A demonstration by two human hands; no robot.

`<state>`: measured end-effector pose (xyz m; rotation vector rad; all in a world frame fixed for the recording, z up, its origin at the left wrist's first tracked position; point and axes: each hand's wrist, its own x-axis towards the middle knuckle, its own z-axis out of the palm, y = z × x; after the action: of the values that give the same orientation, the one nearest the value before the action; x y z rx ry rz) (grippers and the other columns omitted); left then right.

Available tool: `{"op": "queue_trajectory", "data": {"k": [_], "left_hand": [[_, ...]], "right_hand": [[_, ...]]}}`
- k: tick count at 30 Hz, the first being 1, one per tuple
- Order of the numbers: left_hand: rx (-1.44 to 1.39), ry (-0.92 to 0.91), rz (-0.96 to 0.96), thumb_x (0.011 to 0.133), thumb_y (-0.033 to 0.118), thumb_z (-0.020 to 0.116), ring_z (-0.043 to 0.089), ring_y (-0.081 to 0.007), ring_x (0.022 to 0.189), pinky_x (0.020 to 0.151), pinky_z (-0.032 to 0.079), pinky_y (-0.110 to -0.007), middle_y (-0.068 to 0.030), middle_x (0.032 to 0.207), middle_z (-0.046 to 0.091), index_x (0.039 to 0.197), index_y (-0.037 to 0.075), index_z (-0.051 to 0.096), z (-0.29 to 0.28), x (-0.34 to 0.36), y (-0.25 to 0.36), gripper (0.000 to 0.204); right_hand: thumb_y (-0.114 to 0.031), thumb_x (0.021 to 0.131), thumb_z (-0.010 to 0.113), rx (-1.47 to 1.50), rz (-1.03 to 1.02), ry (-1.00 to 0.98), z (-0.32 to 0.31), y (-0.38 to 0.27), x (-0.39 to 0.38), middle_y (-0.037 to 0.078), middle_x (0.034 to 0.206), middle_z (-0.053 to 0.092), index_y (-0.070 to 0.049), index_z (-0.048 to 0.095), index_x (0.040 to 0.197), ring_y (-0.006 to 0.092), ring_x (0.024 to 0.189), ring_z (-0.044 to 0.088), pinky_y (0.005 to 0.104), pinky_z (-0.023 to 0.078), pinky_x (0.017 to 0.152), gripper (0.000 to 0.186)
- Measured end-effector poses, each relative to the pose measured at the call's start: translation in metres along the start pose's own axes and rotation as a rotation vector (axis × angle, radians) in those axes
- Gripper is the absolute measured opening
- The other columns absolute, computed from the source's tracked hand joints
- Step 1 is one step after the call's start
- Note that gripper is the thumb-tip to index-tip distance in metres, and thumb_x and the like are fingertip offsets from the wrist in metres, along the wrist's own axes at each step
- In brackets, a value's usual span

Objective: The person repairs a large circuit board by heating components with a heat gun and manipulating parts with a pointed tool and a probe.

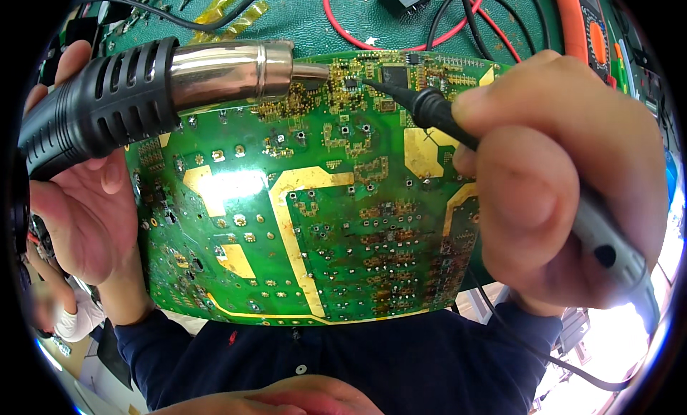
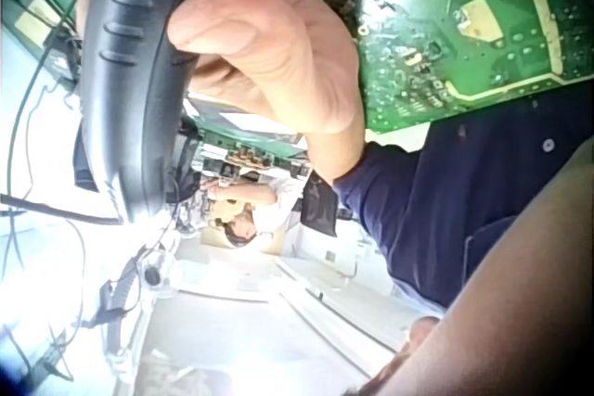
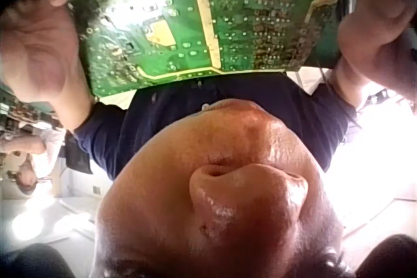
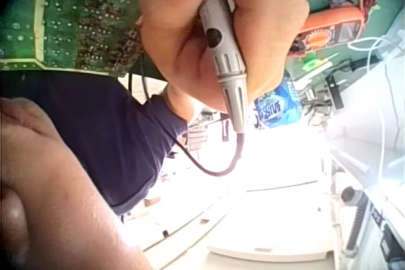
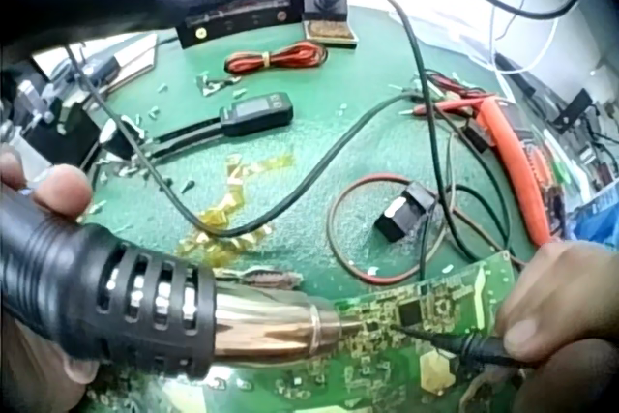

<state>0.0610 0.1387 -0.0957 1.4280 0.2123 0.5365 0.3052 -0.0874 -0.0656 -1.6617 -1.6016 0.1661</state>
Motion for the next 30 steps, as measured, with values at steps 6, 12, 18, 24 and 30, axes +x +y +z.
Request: {"op": "queue_trajectory", "data": {"k": [6,12,18,24,30], "left_hand": [[-0.040,-0.025,0.013,0.092,0.048,0.043,0.055,-0.0130,0.092,0.069,0.045,-0.021,-0.0218,0.130,0.031,0.134,0.002,0.031,0.001,0.001,-0.002,0.064],[-0.065,-0.038,0.027,0.092,0.049,0.041,0.055,-0.0154,0.086,0.069,0.045,-0.025,-0.0176,0.118,0.044,0.129,0.000,0.036,0.004,-0.003,-0.005,0.062],[-0.123,-0.072,0.044,0.093,0.049,0.040,0.056,-0.0177,0.080,0.069,0.045,-0.029,-0.0134,0.106,0.056,0.125,-0.003,0.041,0.013,0.001,-0.012,0.061],[-0.077,-0.041,0.027,0.093,0.049,0.040,0.055,-0.0162,0.084,0.069,0.045,-0.026,-0.0161,0.114,0.048,0.128,-0.001,0.038,0.012,0.002,-0.009,0.061],[-0.009,0.009,-0.001,0.092,0.049,0.042,0.055,-0.0134,0.091,0.069,0.045,-0.022,-0.0211,0.128,0.033,0.133,0.002,0.033,0.010,0.003,-0.004,0.063]], "right_hand": [[-0.030,0.094,0.047,-0.209,-0.088,-0.179,0.001,-0.018,0.002,0.014,0.067,0.053,0.004,0.052,0.095,0.0184,0.053,0.049,0.0292,0.038,0.048,0.034],[-0.032,0.093,0.047,-0.280,-0.135,-0.080,0.016,-0.022,-0.006,0.014,0.064,0.052,0.002,0.051,0.096,0.0210,0.055,0.050,0.0300,0.039,0.047,0.034],[-0.032,0.094,0.045,-0.186,-0.145,-0.109,0.002,-0.013,-0.004,0.013,0.062,0.051,0.001,0.051,0.094,0.0188,0.052,0.048,0.0287,0.037,0.045,0.034],[-0.031,0.095,0.043,-0.159,-0.099,-0.136,0.001,-0.008,0.001,0.012,0.059,0.050,0.001,0.051,0.095,0.0172,0.051,0.047,0.0277,0.037,0.047,0.033],[-0.024,0.095,0.044,-0.014,0.024,-0.002,0.004,-0.005,-0.002,0.012,0.062,0.052,0.005,0.053,0.092,0.0155,0.052,0.046,0.0259,0.036,0.048,0.030]]}}
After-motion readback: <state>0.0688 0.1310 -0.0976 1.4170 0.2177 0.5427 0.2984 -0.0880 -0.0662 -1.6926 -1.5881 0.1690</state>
